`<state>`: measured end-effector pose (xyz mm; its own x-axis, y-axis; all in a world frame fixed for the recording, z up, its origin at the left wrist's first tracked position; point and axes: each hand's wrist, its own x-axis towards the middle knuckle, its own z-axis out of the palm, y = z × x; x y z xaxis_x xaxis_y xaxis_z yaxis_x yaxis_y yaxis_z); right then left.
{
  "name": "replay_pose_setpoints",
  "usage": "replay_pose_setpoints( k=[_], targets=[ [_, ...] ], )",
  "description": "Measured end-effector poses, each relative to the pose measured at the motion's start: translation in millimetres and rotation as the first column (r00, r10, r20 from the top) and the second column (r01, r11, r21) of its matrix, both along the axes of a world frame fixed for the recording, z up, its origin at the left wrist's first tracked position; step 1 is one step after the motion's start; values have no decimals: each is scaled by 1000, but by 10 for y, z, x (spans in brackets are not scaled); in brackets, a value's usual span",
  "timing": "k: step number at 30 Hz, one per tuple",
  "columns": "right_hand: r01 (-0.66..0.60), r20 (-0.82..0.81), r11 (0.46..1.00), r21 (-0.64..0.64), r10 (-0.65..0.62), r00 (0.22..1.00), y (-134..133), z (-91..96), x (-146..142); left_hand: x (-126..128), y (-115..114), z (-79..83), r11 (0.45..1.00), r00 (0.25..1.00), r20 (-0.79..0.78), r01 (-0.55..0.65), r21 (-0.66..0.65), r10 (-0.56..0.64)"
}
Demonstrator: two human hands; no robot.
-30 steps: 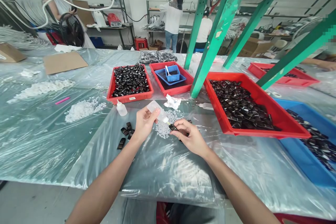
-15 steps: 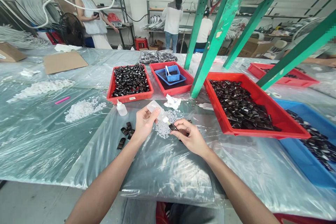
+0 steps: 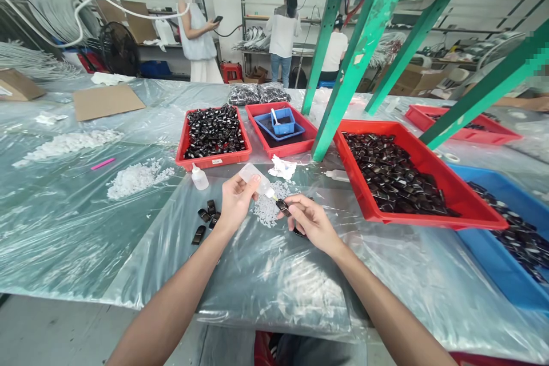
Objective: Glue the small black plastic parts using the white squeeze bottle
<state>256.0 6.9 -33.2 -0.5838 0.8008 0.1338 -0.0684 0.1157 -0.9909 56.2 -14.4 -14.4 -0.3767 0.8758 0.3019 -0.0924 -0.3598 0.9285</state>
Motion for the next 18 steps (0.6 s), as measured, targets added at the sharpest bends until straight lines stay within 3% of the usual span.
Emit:
replay_pose_setpoints(
  k=[4,18],
  targets=[
    [23,-9,999,-29,-24,1000,15,11,4,-10,-2,-5,1000,1000,10,-15,1,15],
    [148,4,986,76,-149,989,-27,42,-26,29,-18,-10,1000,999,39,8,9,-8]
  ],
)
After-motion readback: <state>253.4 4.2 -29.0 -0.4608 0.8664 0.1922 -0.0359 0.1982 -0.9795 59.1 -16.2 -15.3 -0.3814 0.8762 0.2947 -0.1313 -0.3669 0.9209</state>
